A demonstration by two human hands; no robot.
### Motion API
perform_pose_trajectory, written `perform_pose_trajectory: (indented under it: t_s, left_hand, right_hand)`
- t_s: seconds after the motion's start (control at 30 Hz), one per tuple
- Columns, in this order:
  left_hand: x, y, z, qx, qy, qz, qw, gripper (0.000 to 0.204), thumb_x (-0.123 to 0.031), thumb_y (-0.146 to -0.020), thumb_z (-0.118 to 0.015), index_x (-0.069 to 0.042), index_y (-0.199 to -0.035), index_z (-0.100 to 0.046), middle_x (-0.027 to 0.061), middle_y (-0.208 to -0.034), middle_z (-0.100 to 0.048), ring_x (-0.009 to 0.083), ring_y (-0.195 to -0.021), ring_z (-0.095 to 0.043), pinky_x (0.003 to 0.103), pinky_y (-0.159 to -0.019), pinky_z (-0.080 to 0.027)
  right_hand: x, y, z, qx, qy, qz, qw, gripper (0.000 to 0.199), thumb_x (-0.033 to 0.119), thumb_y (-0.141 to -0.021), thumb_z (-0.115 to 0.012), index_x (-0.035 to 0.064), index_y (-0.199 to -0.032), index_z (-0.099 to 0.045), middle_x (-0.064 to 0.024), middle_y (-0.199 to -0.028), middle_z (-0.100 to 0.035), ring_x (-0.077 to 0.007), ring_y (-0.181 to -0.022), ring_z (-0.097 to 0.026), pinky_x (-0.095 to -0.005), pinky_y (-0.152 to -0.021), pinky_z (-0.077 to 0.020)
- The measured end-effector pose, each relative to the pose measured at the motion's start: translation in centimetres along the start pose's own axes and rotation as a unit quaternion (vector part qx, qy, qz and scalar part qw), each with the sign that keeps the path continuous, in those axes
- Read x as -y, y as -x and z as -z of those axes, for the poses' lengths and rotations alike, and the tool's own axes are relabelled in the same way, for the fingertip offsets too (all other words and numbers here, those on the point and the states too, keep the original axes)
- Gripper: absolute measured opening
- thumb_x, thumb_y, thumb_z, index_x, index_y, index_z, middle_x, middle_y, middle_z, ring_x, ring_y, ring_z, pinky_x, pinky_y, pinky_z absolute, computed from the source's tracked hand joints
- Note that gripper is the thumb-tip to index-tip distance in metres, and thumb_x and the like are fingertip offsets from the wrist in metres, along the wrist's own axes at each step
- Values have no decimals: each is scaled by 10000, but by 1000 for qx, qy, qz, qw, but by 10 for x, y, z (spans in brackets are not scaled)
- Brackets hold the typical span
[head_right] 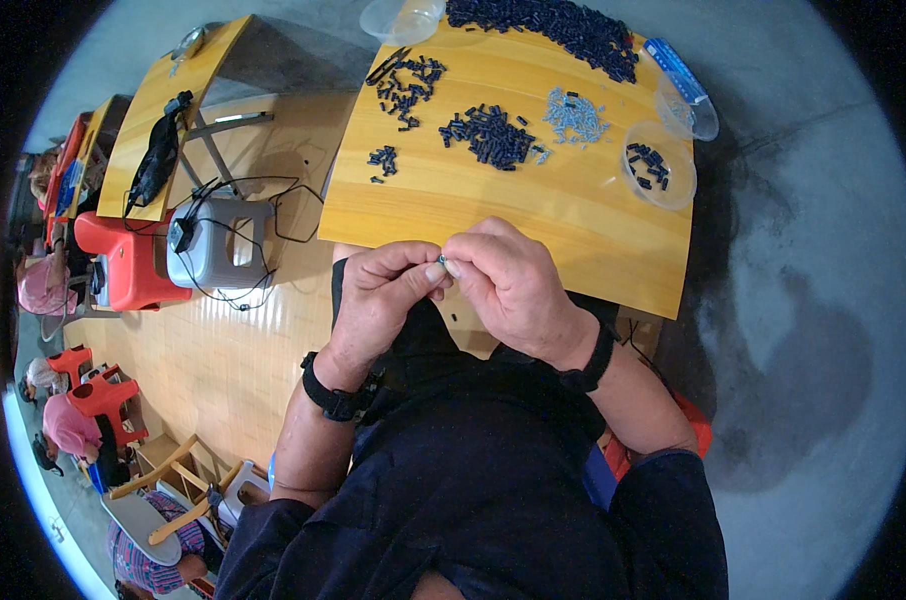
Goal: Assembling small blue and yellow plastic components on a table in a workshop.
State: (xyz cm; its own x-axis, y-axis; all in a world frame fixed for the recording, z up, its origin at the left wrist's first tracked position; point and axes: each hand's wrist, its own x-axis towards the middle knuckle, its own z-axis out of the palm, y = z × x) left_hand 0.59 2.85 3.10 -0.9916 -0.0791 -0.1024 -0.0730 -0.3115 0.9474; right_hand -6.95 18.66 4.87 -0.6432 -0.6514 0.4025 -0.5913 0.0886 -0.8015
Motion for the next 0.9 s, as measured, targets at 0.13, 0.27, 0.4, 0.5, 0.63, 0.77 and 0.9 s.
perform_pose_trajectory:
  t_s: [0.13,0.27,0.4,0.5,0.63,0.77,0.9]
  left_hand:
    - [-1,-2,-1,-3,-13,2,1000,104,-20,-879,-605,33,-949,-662,26,-810,-657,60,-724,-562,199,-662,-470]
    - [1,-3,0,3,-23,-9,1000,106,-29,-884,-606,28,-953,-663,22,-819,-664,58,-728,-567,201,-665,-472]
    - [2,-4,0,12,-31,-7,999,109,-36,-888,-605,24,-958,-664,21,-829,-670,57,-732,-571,203,-673,-477]
    - [3,-3,-1,13,-22,-2,1000,112,-40,-892,-602,23,-962,-664,25,-842,-677,58,-739,-576,207,-683,-482]
    - [3,-3,-1,25,-34,-6,999,124,-12,-883,-602,35,-990,-644,59,-852,-665,94,-738,-601,219,-671,-502]
    - [5,-2,1,22,-51,-5,998,124,-13,-883,-604,33,-991,-644,55,-842,-661,90,-740,-600,218,-674,-503]
    - [5,-2,1,23,-53,-12,998,121,-15,-883,-605,33,-988,-643,52,-836,-659,89,-738,-600,216,-672,-503]
  right_hand:
    - [1,-3,3,12,26,4,1000,95,-22,-823,-601,10,-905,-565,-120,-785,-565,-269,-671,-591,-344,-569,-472]
    - [0,-4,5,20,33,-8,999,79,-15,-834,-582,10,-902,-551,-127,-768,-564,-280,-660,-593,-352,-558,-466]
    - [-1,-5,10,28,-24,-72,997,51,-28,-823,-587,-5,-861,-562,-119,-719,-574,-245,-620,-612,-323,-543,-473]
    - [2,-7,15,40,-63,-95,993,37,-35,-814,-597,-12,-841,-585,-110,-701,-579,-214,-609,-623,-301,-535,-476]
    - [4,-9,22,61,-57,-97,992,58,-42,-813,-600,-10,-860,-615,-103,-709,-585,-196,-617,-631,-287,-532,-477]
    - [2,-10,23,69,-57,-76,993,68,-40,-801,-609,-8,-861,-615,-108,-721,-584,-206,-613,-619,-300,-535,-473]
    - [-1,-11,23,80,-22,-39,996,95,-42,-785,-609,-5,-873,-612,-116,-733,-575,-229,-606,-593,-325,-542,-462]
